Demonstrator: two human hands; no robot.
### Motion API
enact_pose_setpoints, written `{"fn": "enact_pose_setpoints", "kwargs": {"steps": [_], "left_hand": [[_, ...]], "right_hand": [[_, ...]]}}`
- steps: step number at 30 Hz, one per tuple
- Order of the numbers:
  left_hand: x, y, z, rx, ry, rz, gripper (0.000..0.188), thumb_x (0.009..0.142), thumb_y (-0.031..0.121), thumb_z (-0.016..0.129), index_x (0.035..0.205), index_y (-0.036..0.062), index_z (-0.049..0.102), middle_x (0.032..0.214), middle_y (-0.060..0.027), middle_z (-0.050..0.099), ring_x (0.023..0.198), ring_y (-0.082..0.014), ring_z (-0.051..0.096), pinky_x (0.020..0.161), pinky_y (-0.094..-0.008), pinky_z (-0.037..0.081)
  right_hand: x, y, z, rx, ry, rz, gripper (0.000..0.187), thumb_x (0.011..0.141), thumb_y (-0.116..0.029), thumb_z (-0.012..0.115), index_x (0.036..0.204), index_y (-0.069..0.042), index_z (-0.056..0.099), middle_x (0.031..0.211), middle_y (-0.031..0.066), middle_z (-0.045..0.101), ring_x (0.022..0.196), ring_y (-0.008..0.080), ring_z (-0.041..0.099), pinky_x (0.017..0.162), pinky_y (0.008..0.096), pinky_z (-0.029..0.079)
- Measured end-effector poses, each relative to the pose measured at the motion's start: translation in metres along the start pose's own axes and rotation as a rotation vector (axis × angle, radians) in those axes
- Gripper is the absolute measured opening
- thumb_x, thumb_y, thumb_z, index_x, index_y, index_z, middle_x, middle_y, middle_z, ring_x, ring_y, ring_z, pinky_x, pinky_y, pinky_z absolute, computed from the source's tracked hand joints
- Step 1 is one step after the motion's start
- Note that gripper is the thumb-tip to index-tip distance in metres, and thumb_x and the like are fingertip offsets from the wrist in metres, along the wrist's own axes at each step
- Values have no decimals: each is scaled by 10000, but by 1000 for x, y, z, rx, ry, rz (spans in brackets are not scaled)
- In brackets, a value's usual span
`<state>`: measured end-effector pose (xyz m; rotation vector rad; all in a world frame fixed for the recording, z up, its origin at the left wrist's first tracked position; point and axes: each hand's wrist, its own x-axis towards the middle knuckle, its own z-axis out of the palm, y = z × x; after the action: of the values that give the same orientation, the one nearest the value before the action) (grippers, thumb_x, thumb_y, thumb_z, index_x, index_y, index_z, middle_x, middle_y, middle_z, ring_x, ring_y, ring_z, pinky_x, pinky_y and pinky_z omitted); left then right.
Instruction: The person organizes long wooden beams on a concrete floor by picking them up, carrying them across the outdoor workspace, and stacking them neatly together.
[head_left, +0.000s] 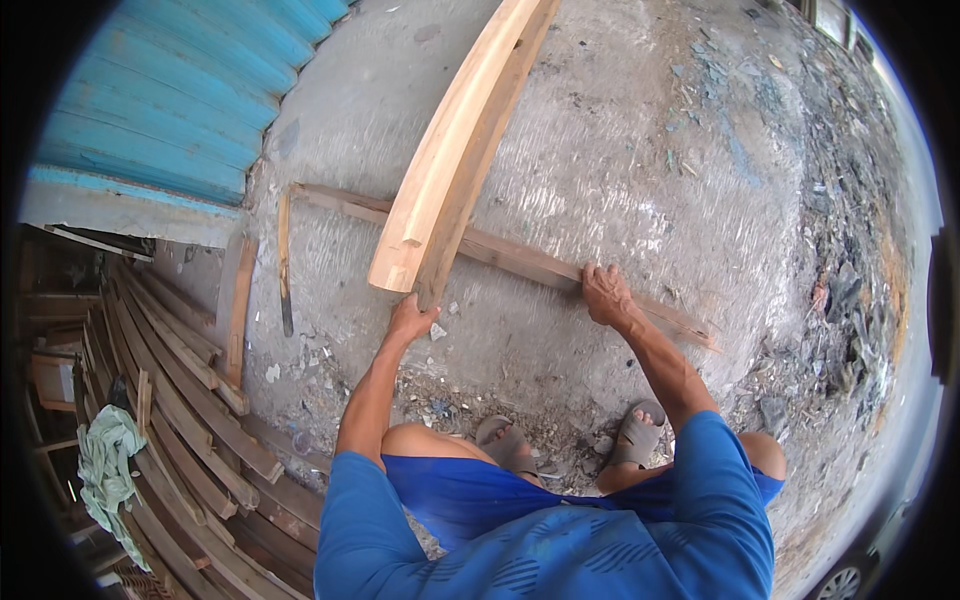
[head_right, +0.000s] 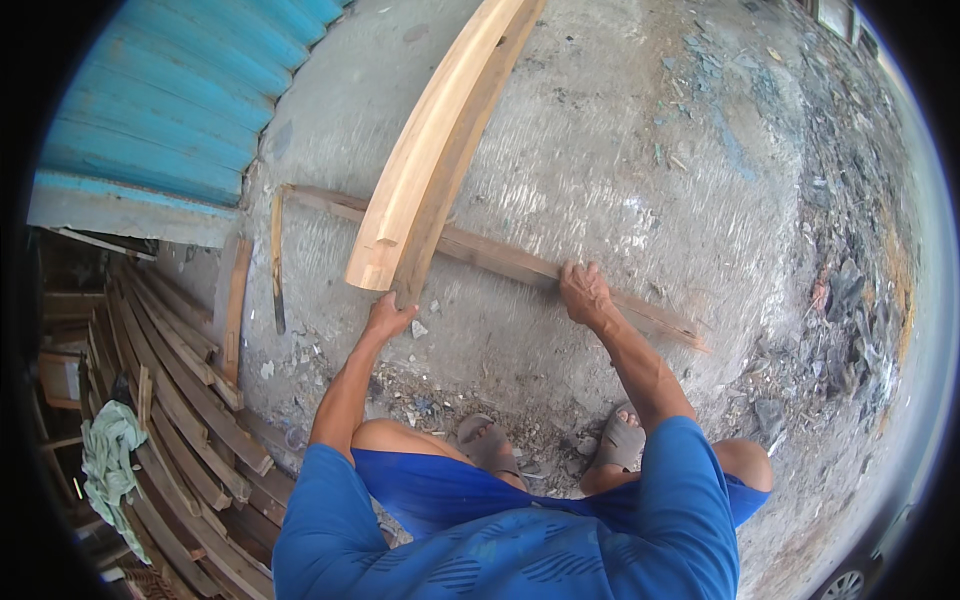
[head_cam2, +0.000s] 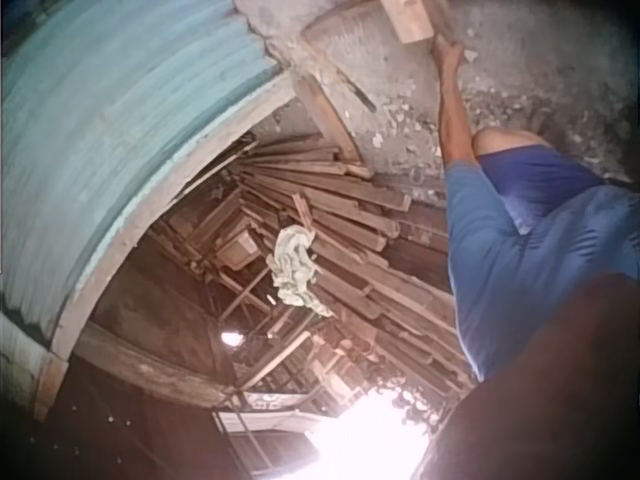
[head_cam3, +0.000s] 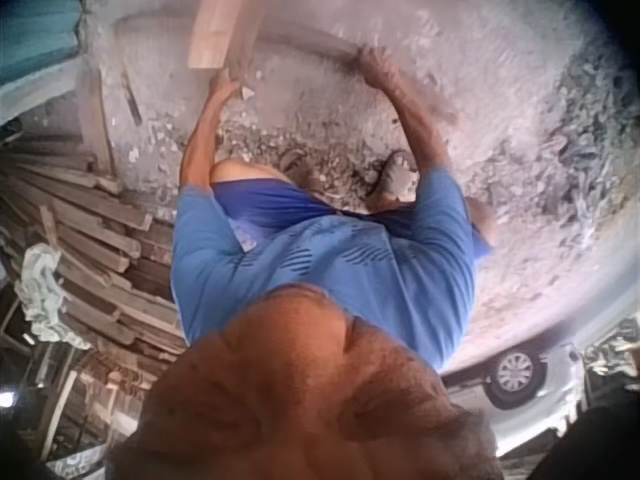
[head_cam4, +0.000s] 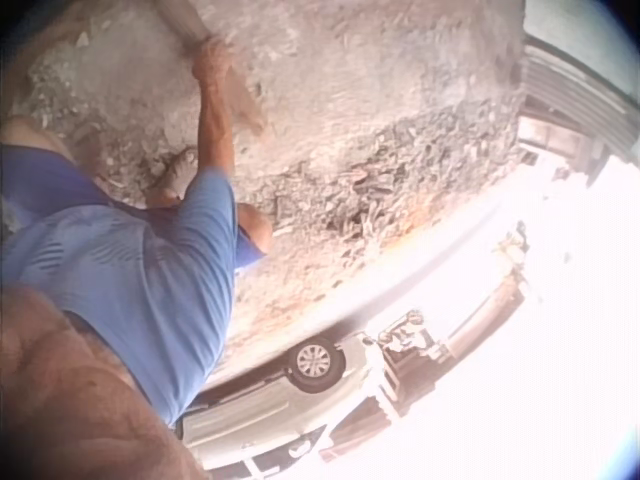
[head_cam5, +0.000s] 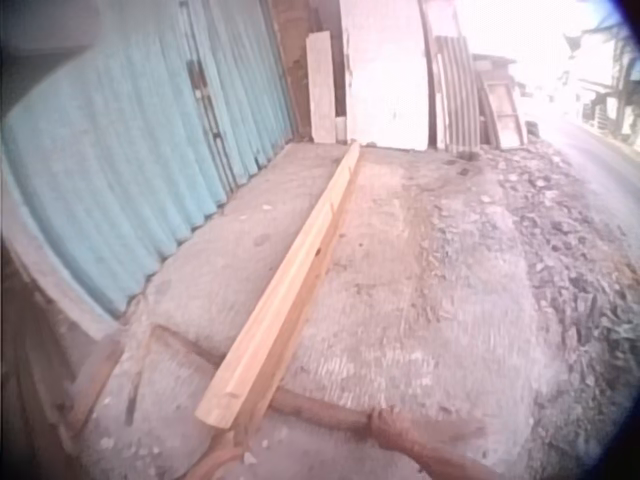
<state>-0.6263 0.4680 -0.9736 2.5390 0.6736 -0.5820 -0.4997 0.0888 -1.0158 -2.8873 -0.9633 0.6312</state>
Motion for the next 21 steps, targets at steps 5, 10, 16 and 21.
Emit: {"fn": "enact_pose_setpoints", "kwargs": {"steps": [5, 10, 16, 21], "left_hand": [[3, -9, 6, -54, -28, 7, 611, 741, 367, 630, 1116, -96, 493, 1179, -305, 502, 1119, -400, 486, 944, -414, 389], [2, -7, 15, -87, -44, -7, 634, 758, 371, 619, 1159, -93, 459, 1201, -303, 486, 1134, -403, 470, 953, -418, 382], [0, -11, 18, -39, 13, 11, 597, 765, 357, 613, 1132, -92, 471, 1169, -306, 504, 1123, -403, 479, 955, -422, 379], [-6, -5, 21, -23, 75, 1, 612, 766, 345, 615, 1148, -107, 456, 1163, -312, 507, 1127, -410, 474, 953, -421, 380]], "right_hand": [[-8, -5, -24, 156, -23, -31, 380, 748, -64, 552, 1115, -29, 462, 1025, 194, 541, 1014, 338, 513, 828, 429, 426], [-24, -17, -21, 133, 182, 131, 328, 780, -85, 499, 1106, -57, 479, 1058, 191, 538, 1035, 343, 511, 867, 439, 395], [-20, -8, -3, 170, 151, 214, 285, 777, -85, 509, 1058, -37, 510, 1040, 193, 547, 1006, 352, 530, 851, 434, 421], [-14, -8, -8, 161, 94, 151, 237, 745, -55, 526, 978, -11, 532, 958, 191, 585, 932, 357, 573, 790, 421, 471]]}}
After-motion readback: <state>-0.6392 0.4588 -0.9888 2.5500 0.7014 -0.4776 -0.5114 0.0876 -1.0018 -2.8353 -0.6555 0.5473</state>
